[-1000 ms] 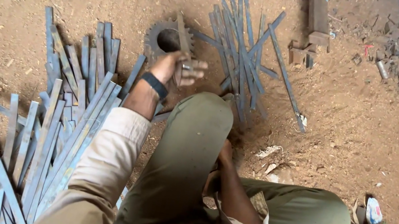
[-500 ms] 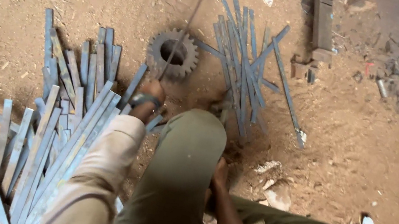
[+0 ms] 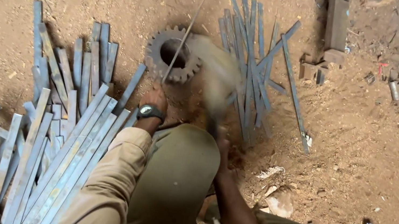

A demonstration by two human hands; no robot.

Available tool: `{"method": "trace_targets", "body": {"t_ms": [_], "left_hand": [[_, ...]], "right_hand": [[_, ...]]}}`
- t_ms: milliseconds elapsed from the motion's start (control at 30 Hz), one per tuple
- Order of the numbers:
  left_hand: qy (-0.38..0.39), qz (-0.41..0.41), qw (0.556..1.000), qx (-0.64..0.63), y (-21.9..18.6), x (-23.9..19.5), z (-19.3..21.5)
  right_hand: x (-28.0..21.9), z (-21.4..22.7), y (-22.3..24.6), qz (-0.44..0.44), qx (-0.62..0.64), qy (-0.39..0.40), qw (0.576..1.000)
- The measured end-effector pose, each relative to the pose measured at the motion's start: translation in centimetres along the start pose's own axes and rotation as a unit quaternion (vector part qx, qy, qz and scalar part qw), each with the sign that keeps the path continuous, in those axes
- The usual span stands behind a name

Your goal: The person sorts through metal strips on a workshop floor, picking them up and moving them into a pile while occasionally using a hammer to tap or move the metal pieces.

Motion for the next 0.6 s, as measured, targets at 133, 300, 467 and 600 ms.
{"method": "trace_targets", "body": {"t_ms": [133, 300, 467, 600], "left_hand": [[-0.011, 0.0, 1.0, 0.003, 0.9, 1.0, -1.4], [0.046, 0.008, 0.998, -0.03, 3.0, 2.5, -6.9], [0.223, 0.151, 0.786, -0.557, 0.3, 0.3, -8.3], [0.31, 0.134, 0.616, -0.712, -7.6, -0.1, 0.0]], "right_hand": [[-1.2, 2.1, -2.7, -0.056, -0.283, -0.069, 0.955], [-5.0, 9.7, -6.7, -0.112, -0.426, -0.176, 0.88], [-6.4, 11.9, -16.7, -0.183, -0.498, -0.088, 0.843], [-6.4, 11.5, -19.7, -0.135, -0.419, -0.069, 0.895]]}}
Point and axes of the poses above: each hand's wrist, its own x-axis towards the middle knuckle, its own z-axis out of the back of the hand, y = z × x, the point moved 8 cm from there along x, towards the middle knuckle, and after that the axes turned 9 degrees about -y, right-handed, at the moved point
